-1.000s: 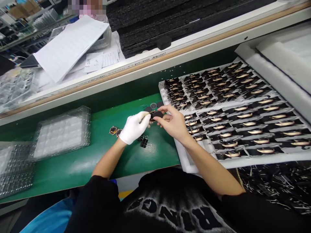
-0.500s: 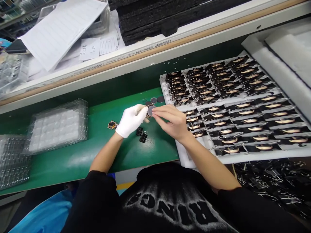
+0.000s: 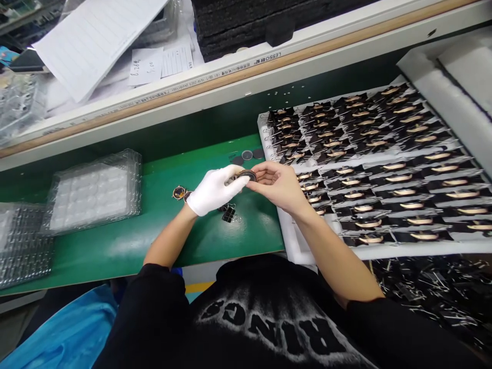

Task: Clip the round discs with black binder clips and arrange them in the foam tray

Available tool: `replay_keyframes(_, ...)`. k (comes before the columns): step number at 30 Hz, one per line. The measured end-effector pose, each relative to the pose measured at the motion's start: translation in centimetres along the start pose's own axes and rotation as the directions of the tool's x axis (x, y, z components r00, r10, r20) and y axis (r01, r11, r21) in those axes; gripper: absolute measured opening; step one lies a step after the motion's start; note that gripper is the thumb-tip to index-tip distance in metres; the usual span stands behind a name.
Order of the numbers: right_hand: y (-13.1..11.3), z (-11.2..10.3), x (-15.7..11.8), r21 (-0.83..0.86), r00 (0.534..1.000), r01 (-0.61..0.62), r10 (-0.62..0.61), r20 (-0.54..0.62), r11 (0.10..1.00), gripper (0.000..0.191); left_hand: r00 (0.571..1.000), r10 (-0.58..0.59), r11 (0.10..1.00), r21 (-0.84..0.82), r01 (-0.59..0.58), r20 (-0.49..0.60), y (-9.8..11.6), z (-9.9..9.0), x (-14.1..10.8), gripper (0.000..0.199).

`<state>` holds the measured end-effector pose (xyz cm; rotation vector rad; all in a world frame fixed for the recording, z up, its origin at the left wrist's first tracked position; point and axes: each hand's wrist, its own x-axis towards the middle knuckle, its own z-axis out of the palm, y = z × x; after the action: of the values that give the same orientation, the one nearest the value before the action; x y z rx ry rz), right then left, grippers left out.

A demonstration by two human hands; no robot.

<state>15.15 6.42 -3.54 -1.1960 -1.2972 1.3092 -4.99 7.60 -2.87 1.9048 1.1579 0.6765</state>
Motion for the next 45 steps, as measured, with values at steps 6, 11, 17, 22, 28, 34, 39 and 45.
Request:
replay_keyframes(6,-0.4,-0.3,-0.3,0.061,0.988,-0.052,0.043,0.148,0.997,0.045,0.999,-0.026,0.999,-0.033,0.026,0.026,0.3,-1.0,-0.3,0.042)
replay_keyframes(11,-1.0,-0.5,-0.4,0.173,1.000,0.007,-0.008,0.008,0.985,0.037,0.995,-0.077,0.855,0.517,0.035,0.060,-0.2,-1.8,-2.5,0.061)
replay_keyframes(17,-1.4,-0.6,-0.4,0.213,0.999,-0.048,0.047,0.009,0.976,0.043,0.966,-0.224,0.518,0.855,0.009,0.125,-1.8,1.0,-4.1,0.061)
replay_keyframes(22,-1.6,-0.4,-0.6,0.319,0.974,-0.210,0.171,0.146,0.924,0.042,0.983,-0.133,0.552,0.814,0.180,-0.127,-2.2,-0.9,-3.2,0.051)
replay_keyframes(28,-2.1,-0.4,-0.8,0.477,0.956,-0.263,0.162,0.243,0.839,0.036,0.907,0.105,0.986,0.164,-0.041,-0.408,-0.1,-0.5,-0.6,0.055)
replay_keyframes(34,-2.5,-0.9,-0.5,0.480,0.991,-0.098,0.040,0.129,0.872,0.036,0.954,0.148,0.989,0.009,-0.150,-0.261,0.7,1.0,1.3,0.068)
replay_keyframes(39,-2.4,-1.6,-0.3,0.368,0.991,-0.086,0.042,0.126,0.926,0.040,0.988,0.109,0.980,0.178,-0.088,-0.112,1.4,0.1,1.3,0.062)
replay_keyframes(45,-2.6,-1.9,-0.6,0.264,0.992,-0.099,0.075,0.101,0.959,0.043,0.997,0.031,0.952,0.307,-0.009,-0.066,2.9,0.0,1.1,0.062)
